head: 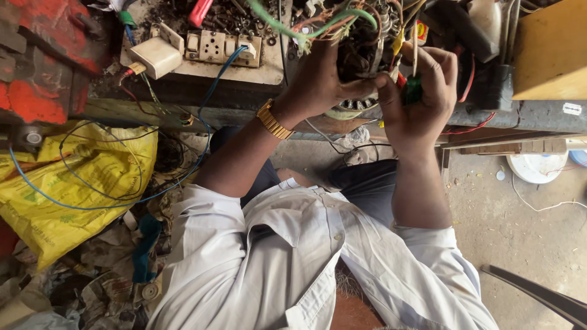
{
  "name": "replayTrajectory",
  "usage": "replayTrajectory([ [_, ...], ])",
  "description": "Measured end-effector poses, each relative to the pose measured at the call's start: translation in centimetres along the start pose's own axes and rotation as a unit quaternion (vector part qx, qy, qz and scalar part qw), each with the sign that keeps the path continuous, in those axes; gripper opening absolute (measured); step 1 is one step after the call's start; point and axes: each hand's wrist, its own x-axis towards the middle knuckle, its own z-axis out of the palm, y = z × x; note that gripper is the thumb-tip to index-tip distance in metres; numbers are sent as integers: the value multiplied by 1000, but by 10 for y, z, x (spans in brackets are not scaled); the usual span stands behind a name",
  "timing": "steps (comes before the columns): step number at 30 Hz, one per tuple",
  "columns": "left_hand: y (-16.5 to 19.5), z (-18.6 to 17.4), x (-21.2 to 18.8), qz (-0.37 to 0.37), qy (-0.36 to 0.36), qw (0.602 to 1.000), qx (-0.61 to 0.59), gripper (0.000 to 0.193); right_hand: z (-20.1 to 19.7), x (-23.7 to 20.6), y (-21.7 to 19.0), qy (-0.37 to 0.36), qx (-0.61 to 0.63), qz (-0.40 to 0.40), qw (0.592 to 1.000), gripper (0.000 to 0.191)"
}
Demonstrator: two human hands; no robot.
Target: The person uses a screwdriver to loosen and remove screws from a cylindrical electrical component, then twists and separates wires. The person continues to manipulate the component and wires with both hands, occasionally using the screwdriver to adjust connections.
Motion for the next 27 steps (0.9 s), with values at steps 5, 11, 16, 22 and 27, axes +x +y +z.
replayTrajectory([
  [5, 0, 2, -3, -79, -41, 996, -9, 96, 8, 3, 0, 34, 17, 39, 999, 26],
  [11, 2, 1, 0, -23, 18, 999, 46, 111, 11, 0, 12, 47, 145, 67, 986, 12],
  [16, 0, -1, 3, 1, 25, 998, 56, 110, 2, -19, 19, 54, 333, 194, 921, 10],
  [22, -4, 4, -2, 5, 29, 998, 57, 109, 11, -32, 34, 56, 363, 196, 909, 13],
  [27, -4, 4, -1, -4, 26, 998, 60, 110, 8, -24, 22, 40, 372, 265, 889, 25],
])
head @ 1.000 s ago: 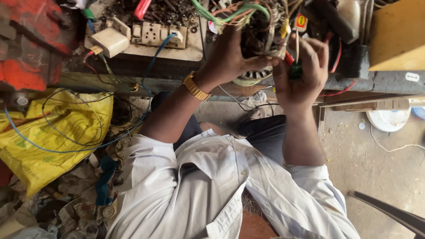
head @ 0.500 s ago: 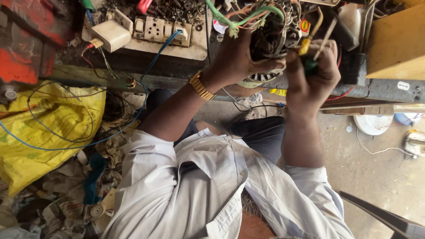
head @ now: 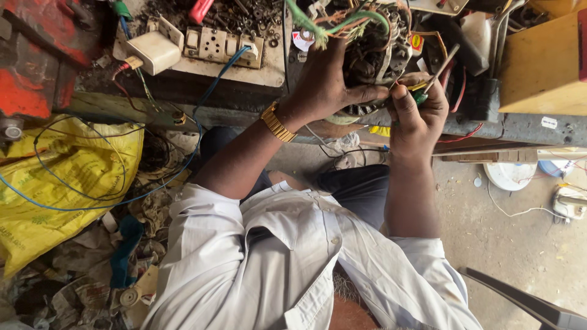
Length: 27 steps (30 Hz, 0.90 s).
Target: The person uses a screwdriver to loosen and remove screws from a cylindrical electrical component, then twists and separates wires. The person continues to manipulate the component and wires with both hands, occasionally using the screwdriver to adjust connections.
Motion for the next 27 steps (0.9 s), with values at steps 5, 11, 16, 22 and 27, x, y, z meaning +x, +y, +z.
replayTrajectory([
  [5, 1, 0, 1, -9, -10, 1000, -23, 111, 12, -5, -25, 86, -270, -325, 902, 48],
  [11, 0, -1, -3, 9, -7, 1000, -26, 106, 23, -10, -48, -16, -463, -389, 796, 34],
  [16, 3, 0, -3, -12, 9, 1000, 21, 108, 29, 12, -49, -18, -516, -327, 792, 34],
  [22, 3, -1, 1, -38, -7, 999, -30, 100, 27, 12, -32, 14, -480, -288, 828, 41],
  [27, 6, -2, 3, -32, -8, 999, 21, 105, 28, 9, -22, 35, -407, -250, 878, 31],
])
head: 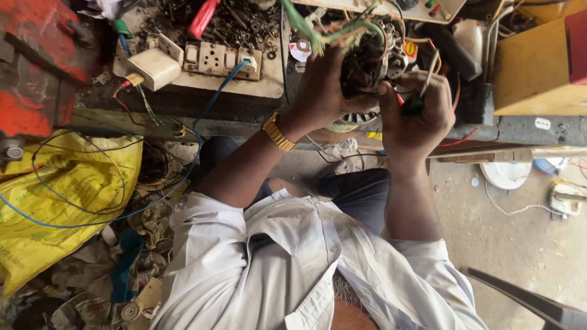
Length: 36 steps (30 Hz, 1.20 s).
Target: The person uses a screwdriver to loosen and remove screws from a cylindrical electrical component, then twists and separates wires. The person continues to manipulate the component and wires with both hands, occasionally using the screwdriver to adjust connections.
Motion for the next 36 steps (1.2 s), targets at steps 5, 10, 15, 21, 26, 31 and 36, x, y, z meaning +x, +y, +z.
replayTrajectory([
  [5, 2, -5, 1, -28, -12, 995, -90, 104, 3, -3, 0, 8, -18, -52, 998, 27],
  [10, 1, -4, 0, 7, 8, 999, -41, 99, -5, 0, 2, -21, -55, -99, 993, 27],
  [15, 2, -3, -1, -23, -28, 999, -8, 106, -13, 15, 8, -40, -130, -249, 959, 25],
  [21, 4, -3, 0, -145, -93, 977, -123, 118, -29, 34, 10, -100, -224, -345, 906, 22],
  [26, 0, -2, -3, -64, -63, 995, -47, 107, -36, 32, 8, -142, -243, -337, 898, 20],
  [31, -6, 3, -10, 38, -7, 999, -21, 114, -37, 26, 14, -123, -180, -349, 911, 23],
  [36, -5, 3, -13, 30, -34, 996, -75, 113, -29, 6, 20, -99, -47, -211, 971, 27],
])
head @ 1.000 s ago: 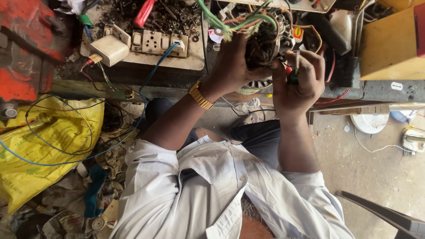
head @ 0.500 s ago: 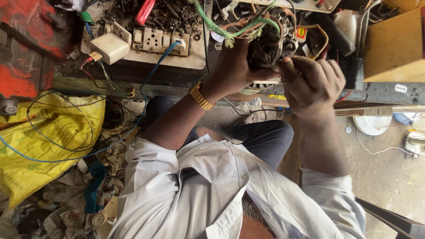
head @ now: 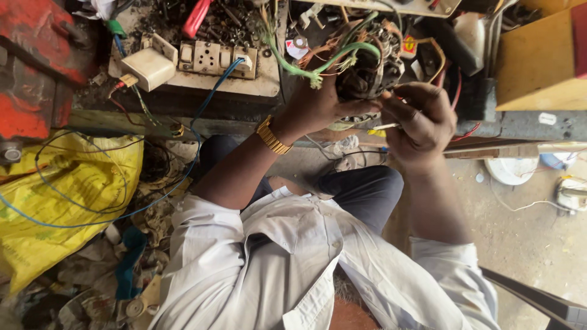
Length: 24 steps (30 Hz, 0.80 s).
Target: The person uses a screwdriver to loosen and remove screws from a cylindrical electrical component, then twists and separates wires. The person continues to manipulate the component and wires with both hands, occasionally using the screwdriver to adjust connections.
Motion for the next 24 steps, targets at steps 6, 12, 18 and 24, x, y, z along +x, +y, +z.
replayTrajectory([
  [6, 8, -6, 2, -53, -8, 998, -24, 113, 18, -14, -7, 63, 63, 71, 993, 27],
  [12, 5, -5, 2, -34, 4, 998, 56, 119, 26, -15, -15, 89, 53, 84, 991, 26],
  [18, -2, 3, -2, -16, 14, 998, 52, 116, 10, 4, -24, 27, -43, 34, 998, 28],
  [24, -5, 5, -2, -10, 28, 997, 73, 119, -12, 21, -38, -79, -160, 20, 984, 24],
])
